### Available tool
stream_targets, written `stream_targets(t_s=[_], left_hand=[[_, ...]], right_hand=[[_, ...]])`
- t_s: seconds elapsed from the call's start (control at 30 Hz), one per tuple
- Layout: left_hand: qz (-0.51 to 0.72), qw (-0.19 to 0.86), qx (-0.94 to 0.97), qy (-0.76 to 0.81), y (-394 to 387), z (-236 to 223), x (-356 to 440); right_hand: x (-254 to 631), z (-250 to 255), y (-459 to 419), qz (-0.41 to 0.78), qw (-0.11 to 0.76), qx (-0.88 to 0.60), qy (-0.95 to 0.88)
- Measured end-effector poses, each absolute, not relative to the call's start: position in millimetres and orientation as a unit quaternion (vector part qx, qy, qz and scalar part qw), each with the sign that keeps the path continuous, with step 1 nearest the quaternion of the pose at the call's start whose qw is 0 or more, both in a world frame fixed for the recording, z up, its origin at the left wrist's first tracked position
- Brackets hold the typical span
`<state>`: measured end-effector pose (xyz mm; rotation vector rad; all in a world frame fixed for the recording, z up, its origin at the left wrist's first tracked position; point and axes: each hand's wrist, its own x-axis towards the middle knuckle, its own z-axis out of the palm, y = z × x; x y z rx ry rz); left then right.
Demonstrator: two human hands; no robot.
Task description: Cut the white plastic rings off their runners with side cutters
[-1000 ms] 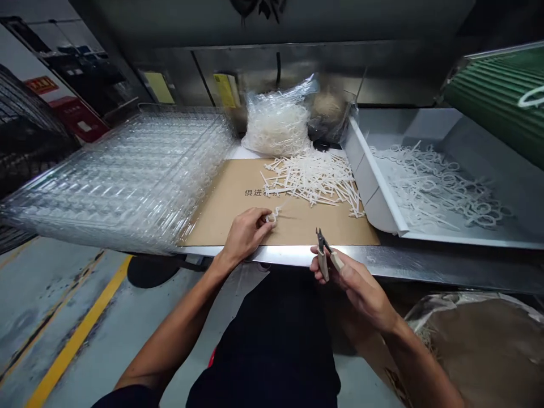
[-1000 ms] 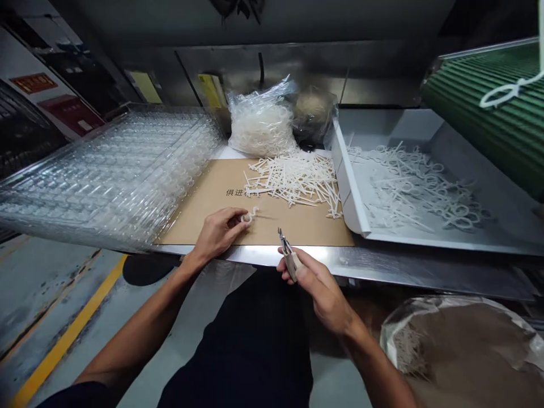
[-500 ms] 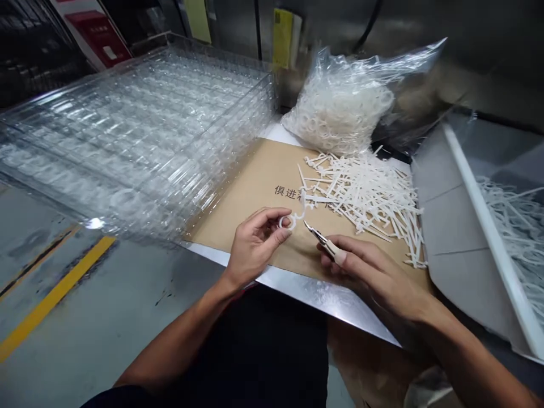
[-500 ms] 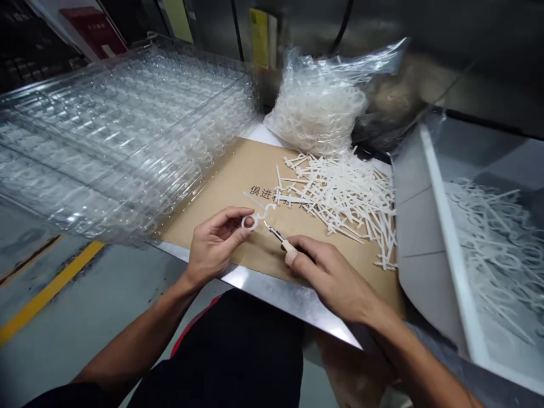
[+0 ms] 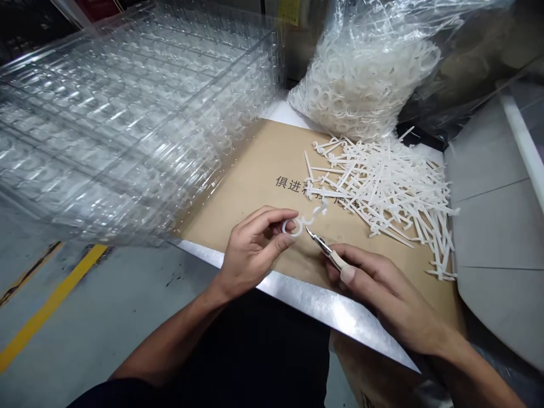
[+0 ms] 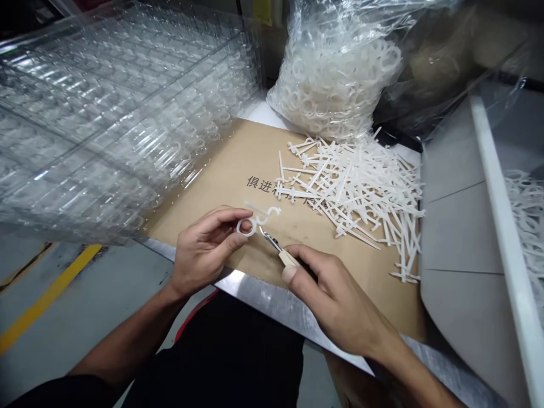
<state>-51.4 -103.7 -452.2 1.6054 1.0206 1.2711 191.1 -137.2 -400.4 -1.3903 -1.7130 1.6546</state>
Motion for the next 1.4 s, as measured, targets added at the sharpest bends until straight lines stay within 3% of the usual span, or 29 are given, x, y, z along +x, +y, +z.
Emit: stream_targets(t_s=[1.0,1.4], left_hand=[[0.475,0.369,0.704,0.378,-100.9,-445.1,-50.1],[0.498,0.430,0.629,0.414,-105.0,-459.1,-49.8]], right_hand=[[191.4,-407.4,-137.5,0.614,0.211,-0.488,-0.584],[191.4,-410.7,-140.7,0.634,0.236,-0.490,-0.549]])
